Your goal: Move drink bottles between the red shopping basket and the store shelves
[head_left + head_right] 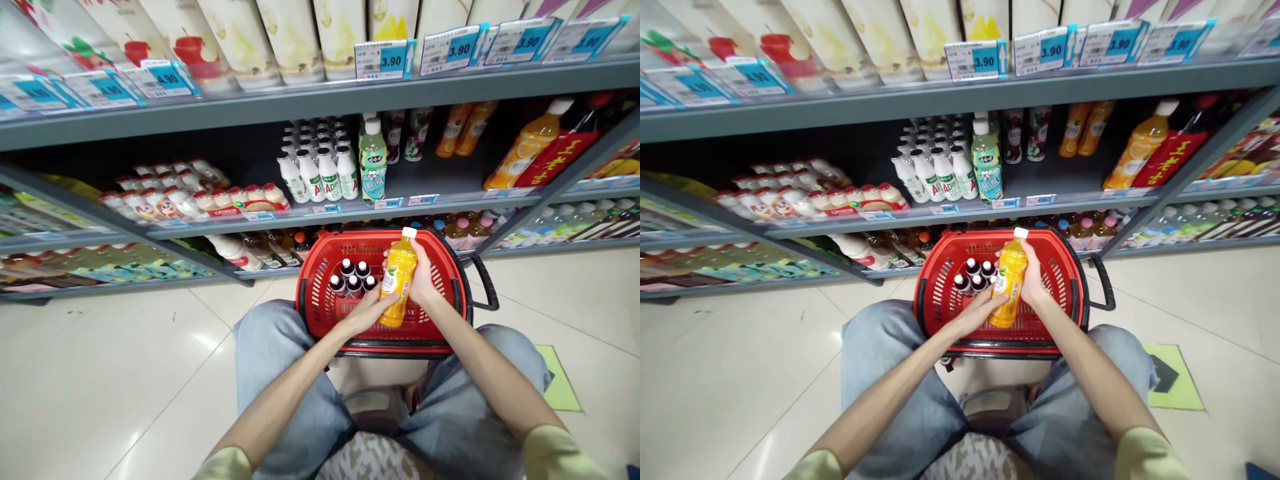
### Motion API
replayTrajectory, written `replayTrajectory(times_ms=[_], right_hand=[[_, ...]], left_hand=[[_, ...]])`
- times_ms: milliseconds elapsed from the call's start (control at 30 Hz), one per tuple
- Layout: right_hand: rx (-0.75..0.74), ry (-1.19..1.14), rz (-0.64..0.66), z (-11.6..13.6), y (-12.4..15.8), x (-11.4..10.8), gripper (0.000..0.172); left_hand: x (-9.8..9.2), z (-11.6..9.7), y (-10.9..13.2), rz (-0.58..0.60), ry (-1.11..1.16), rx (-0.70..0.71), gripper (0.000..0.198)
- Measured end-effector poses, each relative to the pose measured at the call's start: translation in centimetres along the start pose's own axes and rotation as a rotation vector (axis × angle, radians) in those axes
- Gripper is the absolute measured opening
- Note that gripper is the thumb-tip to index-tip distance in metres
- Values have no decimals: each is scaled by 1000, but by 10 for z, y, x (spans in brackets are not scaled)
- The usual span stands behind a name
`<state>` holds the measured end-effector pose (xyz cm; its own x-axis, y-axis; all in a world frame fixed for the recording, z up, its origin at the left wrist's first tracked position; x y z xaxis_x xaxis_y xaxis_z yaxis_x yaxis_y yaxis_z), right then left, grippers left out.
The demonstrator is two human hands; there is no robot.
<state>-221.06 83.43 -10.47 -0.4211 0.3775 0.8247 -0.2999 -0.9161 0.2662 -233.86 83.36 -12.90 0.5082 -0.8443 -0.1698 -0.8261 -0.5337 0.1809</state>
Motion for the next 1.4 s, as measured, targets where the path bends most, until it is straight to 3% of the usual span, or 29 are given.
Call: replayTrajectory(times_ms=[300,567,800,1233,1400], right_hand=[[-14,-9,-16,-6,-8,-10,41],[-22,11,-14,-3,-5,-7,38],[2,9,-27,-3,-3,-6,41],[37,-45,-45,-3,-7,-12,49],[87,-120,-23,-2,-7,-19,53]], left_hand=[[-1,7,0,-22,-21,-54,62],[6,22,-7,-16,380,-83,68],[7,32,-11,-39,425,-67,66],[6,6,-3,-6,339,-60,73],[16,7,0,34,572,-131,75]])
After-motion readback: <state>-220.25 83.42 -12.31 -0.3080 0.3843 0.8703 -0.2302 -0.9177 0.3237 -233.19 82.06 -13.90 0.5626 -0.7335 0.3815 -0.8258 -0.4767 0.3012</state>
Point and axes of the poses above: each hand's wrist, its own y-axis away from the middle knuckle, its own x-axis out of the palm, z = x × y, the point moved 5 cm from there along -y, towards the middle knuckle, and after that the axes turned 10 degrees about -y, right-handed, at the moved point
